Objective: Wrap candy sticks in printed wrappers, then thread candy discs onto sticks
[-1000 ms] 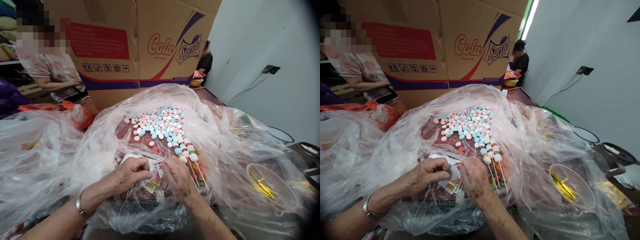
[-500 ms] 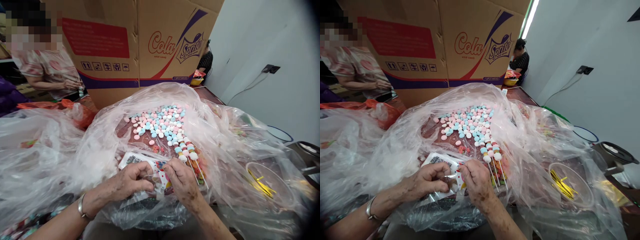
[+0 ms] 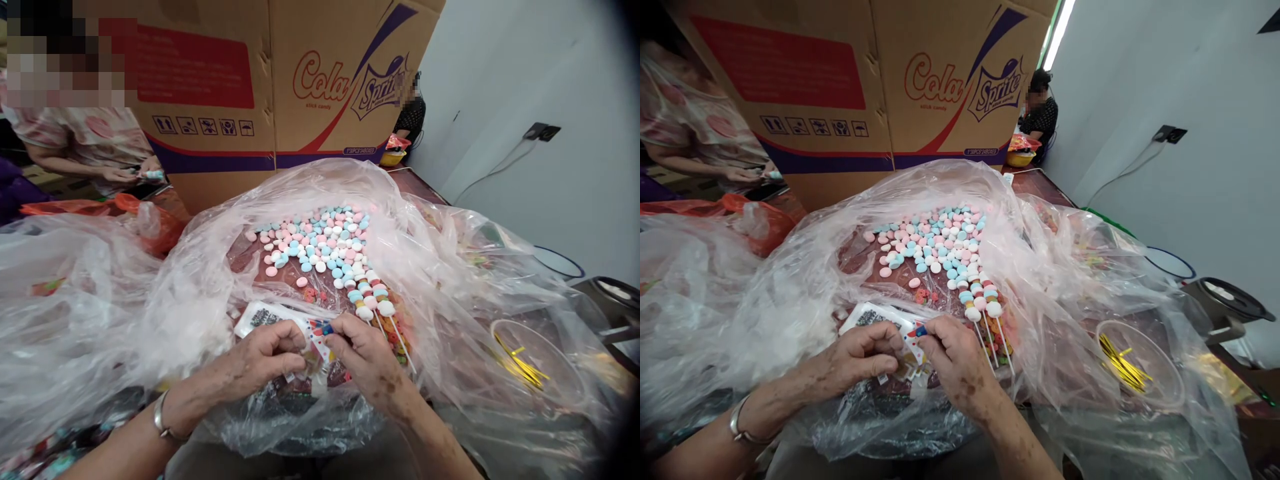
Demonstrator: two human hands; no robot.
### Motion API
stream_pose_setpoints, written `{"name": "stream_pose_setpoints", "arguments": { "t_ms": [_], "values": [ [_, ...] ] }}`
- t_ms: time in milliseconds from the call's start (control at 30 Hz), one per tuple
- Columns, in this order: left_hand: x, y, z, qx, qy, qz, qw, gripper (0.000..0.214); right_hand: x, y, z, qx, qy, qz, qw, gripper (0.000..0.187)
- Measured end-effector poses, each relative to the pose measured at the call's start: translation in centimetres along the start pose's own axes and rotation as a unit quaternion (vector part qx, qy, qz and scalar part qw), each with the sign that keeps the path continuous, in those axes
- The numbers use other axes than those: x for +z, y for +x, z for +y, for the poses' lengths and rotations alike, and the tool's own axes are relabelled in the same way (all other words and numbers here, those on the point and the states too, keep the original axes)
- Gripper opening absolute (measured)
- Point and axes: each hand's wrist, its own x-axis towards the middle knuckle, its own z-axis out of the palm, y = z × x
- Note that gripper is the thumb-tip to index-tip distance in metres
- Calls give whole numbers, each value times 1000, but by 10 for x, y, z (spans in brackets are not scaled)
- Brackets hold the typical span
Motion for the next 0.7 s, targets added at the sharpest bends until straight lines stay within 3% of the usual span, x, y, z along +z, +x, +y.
{"name": "stream_pose_setpoints", "arguments": {
  "t_ms": [200,400,500,567,700],
  "values": [
    [6,5,12,23,90,50,994,24,7,1,3,-141,-100,73,982,32],
    [6,1,9,-3,15,-2,1000,36,12,-2,1,-187,-117,115,969,36],
    [4,-3,1,7,18,24,1000,32,3,-5,4,-181,-157,143,960,32],
    [1,-4,-4,22,37,54,998,27,-7,-8,12,-146,-247,170,943,25],
    [-5,-6,-7,30,51,59,997,27,-23,-15,37,-87,-449,170,873,16]
  ]
}}
